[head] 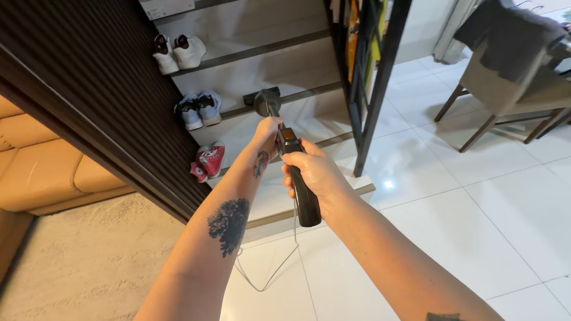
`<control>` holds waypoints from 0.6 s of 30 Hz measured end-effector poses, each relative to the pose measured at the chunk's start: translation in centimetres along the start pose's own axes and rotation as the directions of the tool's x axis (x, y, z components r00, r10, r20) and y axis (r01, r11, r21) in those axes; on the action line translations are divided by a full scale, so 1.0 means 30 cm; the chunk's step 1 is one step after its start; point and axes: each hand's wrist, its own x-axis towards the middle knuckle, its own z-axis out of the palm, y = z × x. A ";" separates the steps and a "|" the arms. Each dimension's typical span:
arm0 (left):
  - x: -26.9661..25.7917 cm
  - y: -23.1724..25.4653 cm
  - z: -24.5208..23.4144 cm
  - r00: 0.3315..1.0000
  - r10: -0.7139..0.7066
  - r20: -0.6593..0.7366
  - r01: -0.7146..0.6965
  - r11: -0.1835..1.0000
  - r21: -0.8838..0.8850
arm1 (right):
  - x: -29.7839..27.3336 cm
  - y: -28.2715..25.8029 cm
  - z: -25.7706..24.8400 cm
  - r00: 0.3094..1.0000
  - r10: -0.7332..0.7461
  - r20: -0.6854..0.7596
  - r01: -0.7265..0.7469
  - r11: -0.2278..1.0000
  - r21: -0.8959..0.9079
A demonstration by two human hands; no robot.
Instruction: The person vacuums the wooden stairs and then moves to the tiled floor, cleaning around the dining furniture using a vacuum cleaner.
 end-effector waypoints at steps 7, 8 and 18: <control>0.010 -0.053 0.170 0.999 -0.009 -0.041 0.008 1.000 -0.015 | -0.020 -0.048 -0.145 1.000 -0.012 -0.004 0.012 0.998 -0.054; 0.043 -0.055 0.170 0.998 -0.036 -0.047 0.036 0.999 0.004 | 0.001 -0.046 -0.160 1.000 -0.013 0.011 0.013 0.999 -0.041; 0.518 -0.052 0.085 0.999 -0.035 -0.013 0.036 0.991 0.129 | 0.313 -0.067 -0.232 1.000 -0.002 0.031 0.000 0.999 0.047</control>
